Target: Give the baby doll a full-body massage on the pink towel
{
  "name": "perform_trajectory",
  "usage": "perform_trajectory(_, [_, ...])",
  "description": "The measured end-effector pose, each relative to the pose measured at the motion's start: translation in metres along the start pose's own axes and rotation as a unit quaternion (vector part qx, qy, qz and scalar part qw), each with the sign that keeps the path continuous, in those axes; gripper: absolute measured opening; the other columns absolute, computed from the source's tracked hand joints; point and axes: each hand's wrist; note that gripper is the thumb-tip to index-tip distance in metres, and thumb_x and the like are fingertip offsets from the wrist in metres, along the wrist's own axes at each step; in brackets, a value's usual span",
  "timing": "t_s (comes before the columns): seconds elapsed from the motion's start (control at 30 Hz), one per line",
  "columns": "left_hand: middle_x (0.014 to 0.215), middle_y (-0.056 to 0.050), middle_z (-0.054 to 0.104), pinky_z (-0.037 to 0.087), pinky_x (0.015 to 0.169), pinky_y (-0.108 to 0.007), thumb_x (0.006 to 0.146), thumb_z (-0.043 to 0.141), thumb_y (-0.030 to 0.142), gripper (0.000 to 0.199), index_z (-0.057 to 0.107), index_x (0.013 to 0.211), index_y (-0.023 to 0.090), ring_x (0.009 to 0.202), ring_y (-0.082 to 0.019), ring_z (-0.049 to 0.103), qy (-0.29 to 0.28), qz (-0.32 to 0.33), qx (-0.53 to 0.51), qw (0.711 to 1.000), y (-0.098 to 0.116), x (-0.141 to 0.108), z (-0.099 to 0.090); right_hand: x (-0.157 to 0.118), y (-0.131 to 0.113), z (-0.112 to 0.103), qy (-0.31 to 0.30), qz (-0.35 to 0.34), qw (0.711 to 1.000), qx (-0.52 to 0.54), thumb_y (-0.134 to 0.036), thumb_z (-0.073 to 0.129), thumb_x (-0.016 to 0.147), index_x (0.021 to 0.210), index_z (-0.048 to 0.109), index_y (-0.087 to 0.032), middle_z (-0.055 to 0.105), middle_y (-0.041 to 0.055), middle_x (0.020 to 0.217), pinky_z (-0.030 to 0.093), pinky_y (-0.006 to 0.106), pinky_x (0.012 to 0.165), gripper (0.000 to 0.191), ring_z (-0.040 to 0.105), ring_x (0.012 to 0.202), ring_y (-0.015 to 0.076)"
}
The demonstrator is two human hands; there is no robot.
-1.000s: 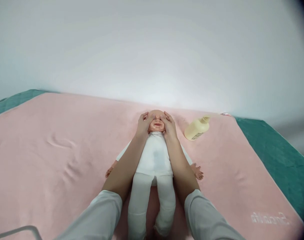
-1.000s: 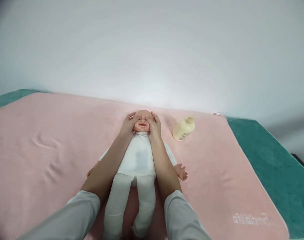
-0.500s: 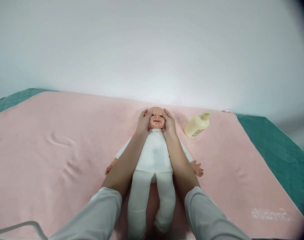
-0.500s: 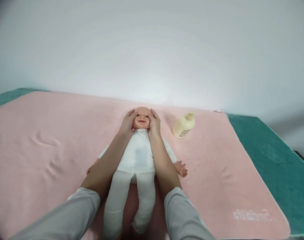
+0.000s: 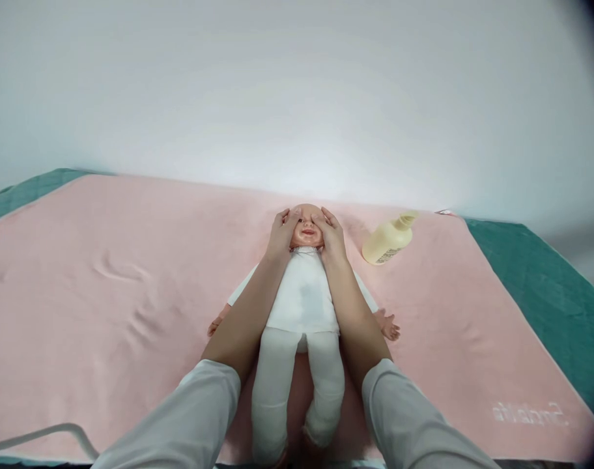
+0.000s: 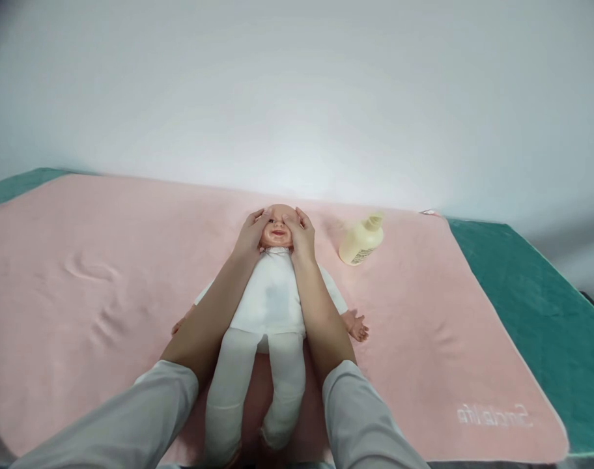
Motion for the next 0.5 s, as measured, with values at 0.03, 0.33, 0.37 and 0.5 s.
perform_trajectory(0.03, [0.132,-0.014,0.06,0.056,0.088,-0.031,0.085,0.071,0.037,0.047,0.056,0.126,0.017,0.109,-0.023,0.067,-0.001,-0.002,0.007,1.0,0.0007,-0.0005,-0.0009,-0.0001,0.0001,0.0,0.002,-0.001,1.0,-0.003,-0.023,0.079,0.063,0.121,0.062,-0.02,0.069,0.0058,0.114,0.059,0.035,0.09,0.061,0.069,0.099,0.0189])
perform_trajectory(0.33, [0.128,-0.015,0.062,0.057,0.085,-0.031,0.077,0.079,0.032,0.058,0.056,0.128,0.018,0.108,-0.025,0.067,-0.016,-0.002,0.023,1.0,0.0083,-0.0053,-0.0054,0.0024,0.0023,-0.0014,-0.002,-0.004,1.0,-0.016,-0.023,0.075,0.064,0.118,0.061,-0.02,0.067,0.0041,0.112,0.057,0.033,0.09,0.056,0.068,0.096,0.0161])
perform_trajectory(0.37, [0.128,-0.016,0.062,0.057,0.085,-0.032,0.077,0.079,0.031,0.057,0.056,0.127,0.017,0.108,-0.026,0.067,-0.014,-0.003,0.02,1.0,0.0082,-0.0048,-0.005,0.0032,0.0029,-0.0017,-0.002,-0.005,1.0,-0.015,-0.023,0.075,0.065,0.118,0.061,-0.02,0.068,0.0037,0.11,0.057,0.033,0.09,0.054,0.068,0.095,0.0157])
perform_trajectory(0.5, [0.125,-0.016,0.062,0.055,0.086,-0.033,0.076,0.079,0.028,0.052,0.059,0.122,0.017,0.11,-0.027,0.066,-0.005,-0.004,0.007,1.0,0.0069,-0.002,-0.0038,0.0078,0.0055,-0.003,-0.003,-0.006,1.0,-0.009,-0.023,0.073,0.068,0.118,0.062,-0.02,0.069,0.0026,0.103,0.057,0.034,0.091,0.051,0.067,0.093,0.0153])
Point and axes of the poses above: each hand's wrist, its own x-axis towards the middle knuckle, its own z-axis out of the palm, y = z × x
